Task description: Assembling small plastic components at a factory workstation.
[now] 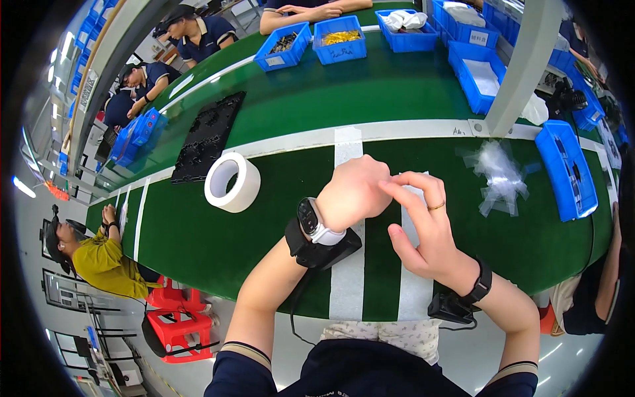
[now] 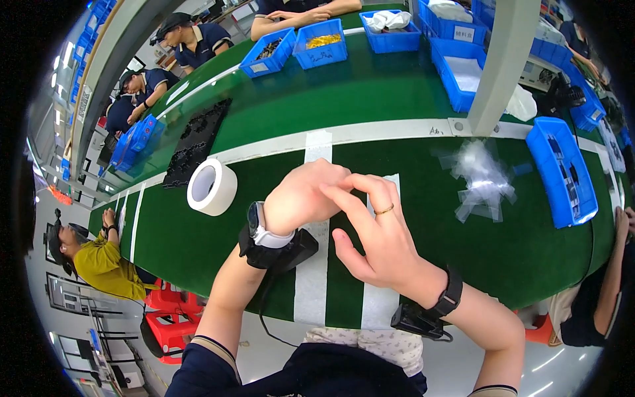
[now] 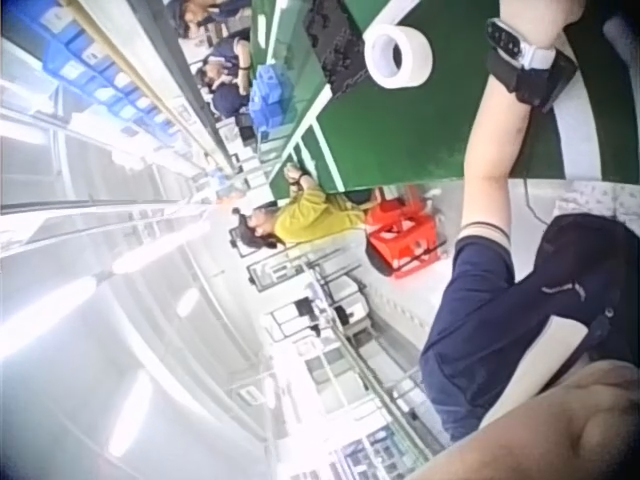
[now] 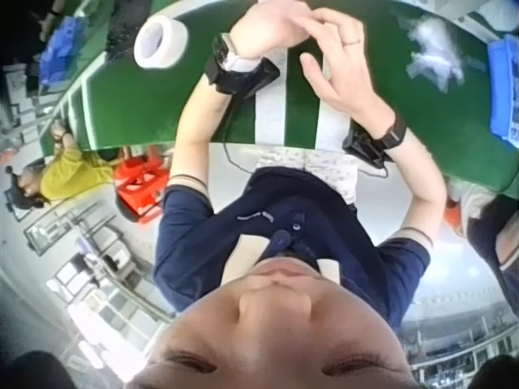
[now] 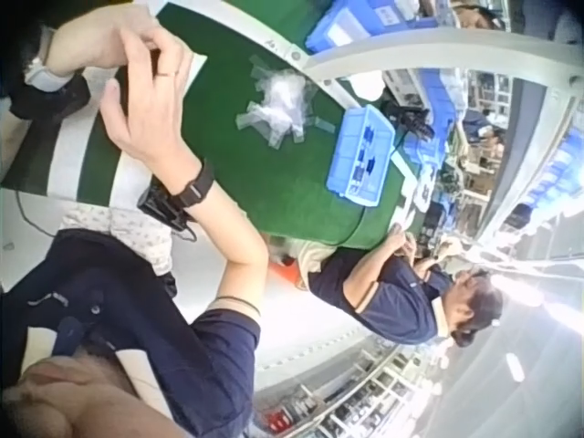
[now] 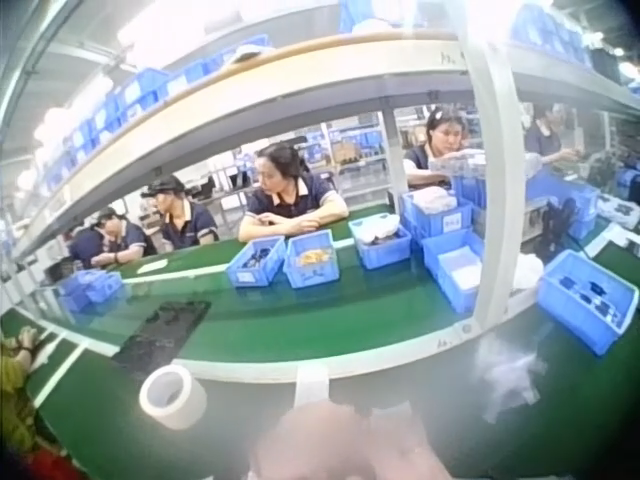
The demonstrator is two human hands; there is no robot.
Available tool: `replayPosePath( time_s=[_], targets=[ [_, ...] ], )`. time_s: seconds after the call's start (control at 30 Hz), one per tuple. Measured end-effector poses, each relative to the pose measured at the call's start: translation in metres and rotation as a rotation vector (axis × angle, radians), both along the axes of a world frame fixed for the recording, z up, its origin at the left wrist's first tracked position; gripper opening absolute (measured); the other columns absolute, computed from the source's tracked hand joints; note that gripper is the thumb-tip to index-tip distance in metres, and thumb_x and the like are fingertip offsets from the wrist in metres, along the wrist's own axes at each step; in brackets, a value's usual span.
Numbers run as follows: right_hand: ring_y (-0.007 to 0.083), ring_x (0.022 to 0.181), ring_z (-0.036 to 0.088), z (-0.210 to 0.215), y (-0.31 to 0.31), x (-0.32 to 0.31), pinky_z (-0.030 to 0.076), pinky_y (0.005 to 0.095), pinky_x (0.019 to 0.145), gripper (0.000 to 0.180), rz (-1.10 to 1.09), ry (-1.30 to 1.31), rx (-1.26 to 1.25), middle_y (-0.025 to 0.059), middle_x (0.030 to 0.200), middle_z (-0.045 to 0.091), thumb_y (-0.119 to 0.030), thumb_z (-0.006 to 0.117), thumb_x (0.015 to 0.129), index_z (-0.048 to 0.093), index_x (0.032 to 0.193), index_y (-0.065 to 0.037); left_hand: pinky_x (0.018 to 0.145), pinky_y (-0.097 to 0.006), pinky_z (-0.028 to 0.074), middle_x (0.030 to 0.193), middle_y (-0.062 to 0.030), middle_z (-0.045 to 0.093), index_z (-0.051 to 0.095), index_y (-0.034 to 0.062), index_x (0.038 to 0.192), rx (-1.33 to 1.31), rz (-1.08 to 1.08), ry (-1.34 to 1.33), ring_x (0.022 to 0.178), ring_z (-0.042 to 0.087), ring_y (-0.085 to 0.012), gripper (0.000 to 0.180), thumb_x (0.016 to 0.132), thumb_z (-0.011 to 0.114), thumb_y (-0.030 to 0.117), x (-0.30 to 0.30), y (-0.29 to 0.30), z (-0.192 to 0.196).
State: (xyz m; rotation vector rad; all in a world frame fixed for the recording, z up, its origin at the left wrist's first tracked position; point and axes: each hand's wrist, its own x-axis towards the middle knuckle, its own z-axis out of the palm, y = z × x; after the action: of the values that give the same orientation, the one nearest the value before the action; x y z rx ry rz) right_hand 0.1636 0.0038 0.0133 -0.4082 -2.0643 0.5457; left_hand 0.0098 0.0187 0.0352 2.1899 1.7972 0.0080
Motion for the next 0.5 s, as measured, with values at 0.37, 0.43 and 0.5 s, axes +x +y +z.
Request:
replayPosePath(
  time_s=[0.37, 0.43, 0.5],
  targets=[
    [0.0320, 0.098, 0.043, -0.0009, -0.0035, 0.0006, 0.036, 0.0405, 0.088, 0.048, -0.002, -0.087, 0.030, 0.0162, 0.109, 0.043, -0.005, 0.058, 0.065, 0.052, 0.113, -0.004, 0.045, -0.037, 0.043, 0.055, -0.0171, 0.053, 0.052, 0.0005, 0.053, 0.079, -0.028, -0.077, 0.055, 0.054, -0.0344, 0.012, 0.060, 0.055, 0.009, 0.0008, -0.0083, -0.0004],
    [0.0321, 0.097, 0.043, -0.0012, -0.0037, 0.0013, 0.036, 0.0415, 0.089, 0.047, -0.002, -0.079, 0.046, 0.0159, 0.109, 0.044, -0.005, 0.058, 0.064, 0.053, 0.112, -0.004, 0.046, -0.037, 0.044, 0.054, -0.0174, 0.053, 0.053, -0.0001, 0.052, 0.119, -0.028, -0.087, 0.054, 0.055, -0.0343, 0.012, 0.059, 0.056, 0.009, -0.0012, -0.0088, -0.0037],
    [0.0320, 0.097, 0.043, -0.0014, -0.0039, 0.0025, 0.035, 0.0420, 0.089, 0.046, 0.015, -0.086, 0.056, 0.0157, 0.108, 0.044, -0.005, 0.058, 0.064, 0.054, 0.110, -0.004, 0.046, -0.037, 0.044, 0.053, -0.0175, 0.052, 0.053, -0.0005, 0.052, 0.172, -0.085, -0.126, 0.054, 0.055, -0.0341, 0.012, 0.059, 0.057, 0.008, -0.0023, -0.0089, -0.0052]
  ],
)
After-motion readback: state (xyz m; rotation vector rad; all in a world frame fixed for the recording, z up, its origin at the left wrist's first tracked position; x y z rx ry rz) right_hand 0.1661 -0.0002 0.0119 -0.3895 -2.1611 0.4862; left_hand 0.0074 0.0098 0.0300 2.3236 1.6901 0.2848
